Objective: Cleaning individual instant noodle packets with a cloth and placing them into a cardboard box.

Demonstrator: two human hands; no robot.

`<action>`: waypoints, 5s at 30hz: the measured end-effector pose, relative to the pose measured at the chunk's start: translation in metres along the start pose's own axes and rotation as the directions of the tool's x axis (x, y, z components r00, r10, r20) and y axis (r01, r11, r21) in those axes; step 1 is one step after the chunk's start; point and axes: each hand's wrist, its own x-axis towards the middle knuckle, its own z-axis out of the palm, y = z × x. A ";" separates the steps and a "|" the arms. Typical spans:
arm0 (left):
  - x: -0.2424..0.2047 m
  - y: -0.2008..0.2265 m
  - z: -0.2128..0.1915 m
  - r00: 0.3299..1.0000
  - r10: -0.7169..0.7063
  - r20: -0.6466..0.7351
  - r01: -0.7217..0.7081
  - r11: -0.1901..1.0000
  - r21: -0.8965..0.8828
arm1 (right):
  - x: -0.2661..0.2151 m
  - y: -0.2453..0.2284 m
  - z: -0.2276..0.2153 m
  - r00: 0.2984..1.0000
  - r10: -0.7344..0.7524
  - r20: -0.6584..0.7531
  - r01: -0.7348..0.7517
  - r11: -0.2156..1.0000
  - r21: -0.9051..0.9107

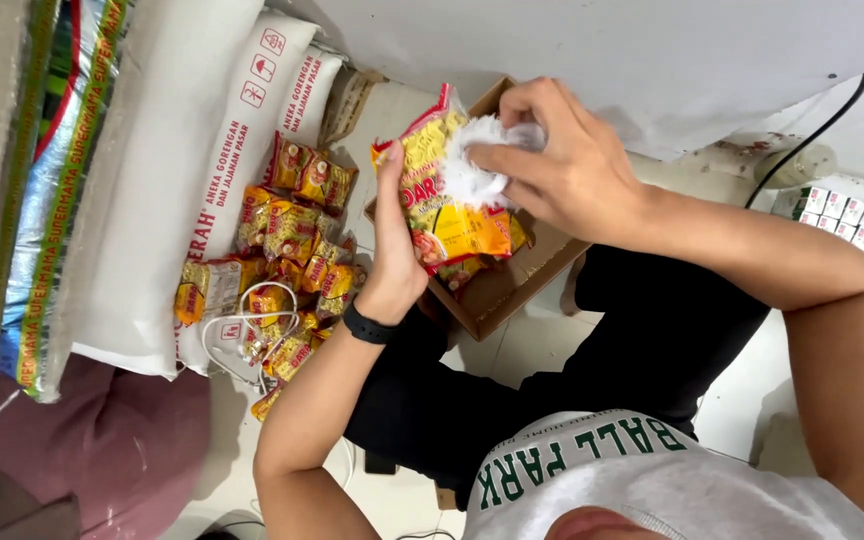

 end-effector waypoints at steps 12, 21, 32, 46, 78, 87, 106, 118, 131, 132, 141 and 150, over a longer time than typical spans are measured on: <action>0.009 0.013 0.006 0.992 0.032 -0.119 -0.025 0.998 0.065 | -0.001 -0.013 -0.002 0.979 0.071 0.190 -0.125 0.949 0.288; 0.007 0.014 0.009 0.995 0.048 -0.089 -0.035 0.989 0.144 | 0.005 -0.005 0.008 0.996 -0.071 -0.046 0.080 0.968 0.237; 0.003 0.007 0.012 1.000 -0.028 0.004 0.028 0.999 0.021 | 0.006 -0.008 -0.009 0.996 0.032 -0.086 -0.006 0.959 0.284; -0.013 0.017 0.026 0.990 0.070 -0.122 -0.061 0.995 0.079 | -0.009 -0.027 -0.013 0.994 0.060 0.087 -0.076 0.977 0.198; -0.005 0.009 0.031 0.982 0.134 -0.134 -0.070 0.914 0.399 | 0.018 0.013 -0.006 0.927 0.150 -0.342 -0.070 0.969 0.237; 0.000 0.008 0.021 0.983 0.151 0.104 -0.172 0.954 0.244 | 0.010 0.021 0.010 0.935 0.032 -0.352 0.037 0.981 0.188; 0.010 0.014 0.008 0.983 0.156 0.101 -0.166 0.982 0.094 | 0.005 0.015 0.027 0.981 -0.093 -0.173 0.140 0.949 0.282; 0.007 0.014 0.000 0.984 0.159 0.076 -0.165 0.984 0.071 | 0.009 0.012 0.026 0.941 -0.289 -0.178 0.332 0.893 0.302; 0.006 0.011 -0.011 0.941 0.290 0.173 -0.318 0.932 0.173 | 0.000 -0.004 0.019 0.982 -0.186 -0.018 0.176 0.892 0.416; 0.006 0.013 -0.011 0.938 0.287 0.194 -0.322 0.928 0.185 | 0.002 -0.003 0.017 0.974 -0.227 0.019 0.197 0.880 0.432; 0.022 0.005 -0.029 0.974 0.206 0.091 -0.222 0.947 0.234 | 0.004 -0.005 0.014 0.972 -0.232 0.046 0.214 0.943 0.254; 0.012 0.012 -0.009 0.995 0.041 0.089 -0.041 0.999 -0.006 | 0.002 0.016 0.010 0.991 -0.125 -0.052 0.132 0.978 0.164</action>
